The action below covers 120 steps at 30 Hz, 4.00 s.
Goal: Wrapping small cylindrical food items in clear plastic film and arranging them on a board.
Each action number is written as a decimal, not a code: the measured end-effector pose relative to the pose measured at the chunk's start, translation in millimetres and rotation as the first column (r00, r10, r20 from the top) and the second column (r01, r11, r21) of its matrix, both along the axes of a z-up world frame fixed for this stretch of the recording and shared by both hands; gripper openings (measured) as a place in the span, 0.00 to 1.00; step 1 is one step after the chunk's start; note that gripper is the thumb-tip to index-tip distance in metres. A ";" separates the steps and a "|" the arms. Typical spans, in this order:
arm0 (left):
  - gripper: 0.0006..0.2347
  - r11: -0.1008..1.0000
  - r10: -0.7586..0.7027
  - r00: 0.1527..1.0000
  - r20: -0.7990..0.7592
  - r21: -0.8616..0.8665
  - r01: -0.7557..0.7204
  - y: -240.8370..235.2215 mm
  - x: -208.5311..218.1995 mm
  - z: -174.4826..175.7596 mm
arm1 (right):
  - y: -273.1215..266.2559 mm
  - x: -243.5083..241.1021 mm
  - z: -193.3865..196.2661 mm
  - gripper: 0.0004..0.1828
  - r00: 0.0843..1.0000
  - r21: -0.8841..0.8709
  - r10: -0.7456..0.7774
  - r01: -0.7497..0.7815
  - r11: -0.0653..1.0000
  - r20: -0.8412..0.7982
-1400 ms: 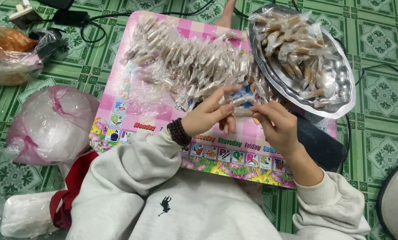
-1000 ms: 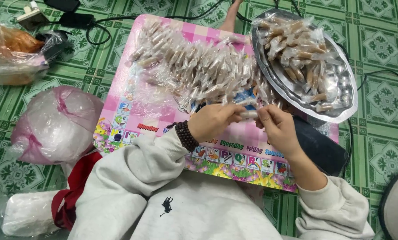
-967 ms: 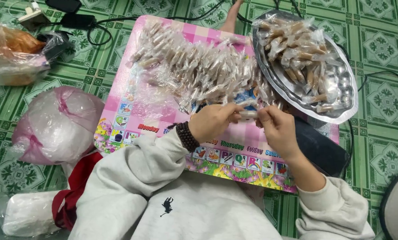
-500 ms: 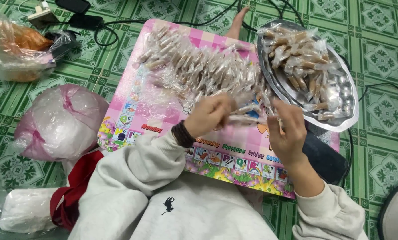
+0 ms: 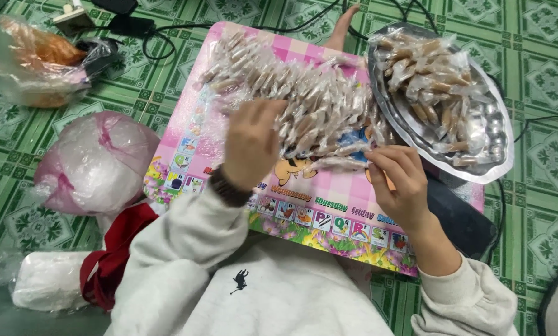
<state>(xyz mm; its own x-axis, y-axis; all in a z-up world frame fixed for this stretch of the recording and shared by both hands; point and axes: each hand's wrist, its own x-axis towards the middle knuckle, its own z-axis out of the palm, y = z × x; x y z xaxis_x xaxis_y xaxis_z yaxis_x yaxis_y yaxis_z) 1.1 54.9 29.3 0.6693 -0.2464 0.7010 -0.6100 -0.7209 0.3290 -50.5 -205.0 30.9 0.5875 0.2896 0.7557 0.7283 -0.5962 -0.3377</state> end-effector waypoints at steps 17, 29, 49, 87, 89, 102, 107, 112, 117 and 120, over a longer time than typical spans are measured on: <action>0.06 0.938 0.258 0.928 -0.269 0.302 -0.173 80.1 -7.3 -41.8 | -4.2 5.4 -13.9 0.08 0.997 -0.046 0.054 -0.056 0.997 -0.057; 0.03 0.993 0.097 0.964 -0.247 0.084 -0.079 75.2 -10.3 -13.7 | -3.3 2.6 -12.6 0.08 0.996 -0.060 0.043 -0.047 0.997 -0.072; 0.14 0.617 -0.762 0.426 -0.487 -0.745 0.253 -19.3 -27.7 -2.7 | -9.8 -8.4 -20.0 0.12 0.639 0.695 0.584 -0.106 0.711 -0.500; 0.10 0.618 -0.781 0.505 -0.368 -0.570 0.542 -53.6 -54.3 -12.1 | -105.5 -3.7 -13.9 0.04 0.871 0.362 -0.303 0.445 0.819 -0.386; 0.11 0.604 -0.793 0.459 -0.401 -0.619 0.502 -56.2 -45.1 7.1 | -84.8 -2.1 -3.9 0.03 0.883 0.430 -0.178 0.377 0.820 -0.434; 0.17 0.516 -0.825 0.436 -0.359 -0.792 0.325 -76.6 -7.7 -23.5 | 2.7 11.5 -1.0 0.04 0.921 0.312 0.238 -0.138 0.940 -0.309; 0.15 0.387 -0.888 0.341 -0.308 -0.902 0.193 -80.5 -6.0 -29.1 | 3.1 10.4 3.2 0.09 0.949 0.311 0.161 -0.071 0.948 -0.272; 0.15 0.299 -0.936 0.208 -0.282 -0.953 0.050 -76.2 -5.5 -26.5 | -13.2 11.2 -14.6 0.31 0.870 0.606 0.271 0.040 0.794 -0.412; 0.13 0.360 -0.914 0.241 -0.326 -0.926 0.111 -77.9 3.7 -47.9 | -17.2 13.1 -30.4 0.15 0.782 0.659 0.373 0.064 0.749 -0.499; 0.12 0.385 -0.893 0.301 -0.336 -0.915 0.123 -78.2 3.2 -49.2 | -14.9 9.3 -29.7 0.13 0.783 0.671 0.378 0.066 0.738 -0.493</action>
<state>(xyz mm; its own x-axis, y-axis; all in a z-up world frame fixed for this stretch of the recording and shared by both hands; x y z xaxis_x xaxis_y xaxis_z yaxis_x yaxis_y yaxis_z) 4.3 -23.3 -19.9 0.8341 -0.5282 0.1588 0.0389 0.3436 0.9383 -41.3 -219.9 1.2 0.9464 0.0136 0.3227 0.3223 0.0240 -0.9463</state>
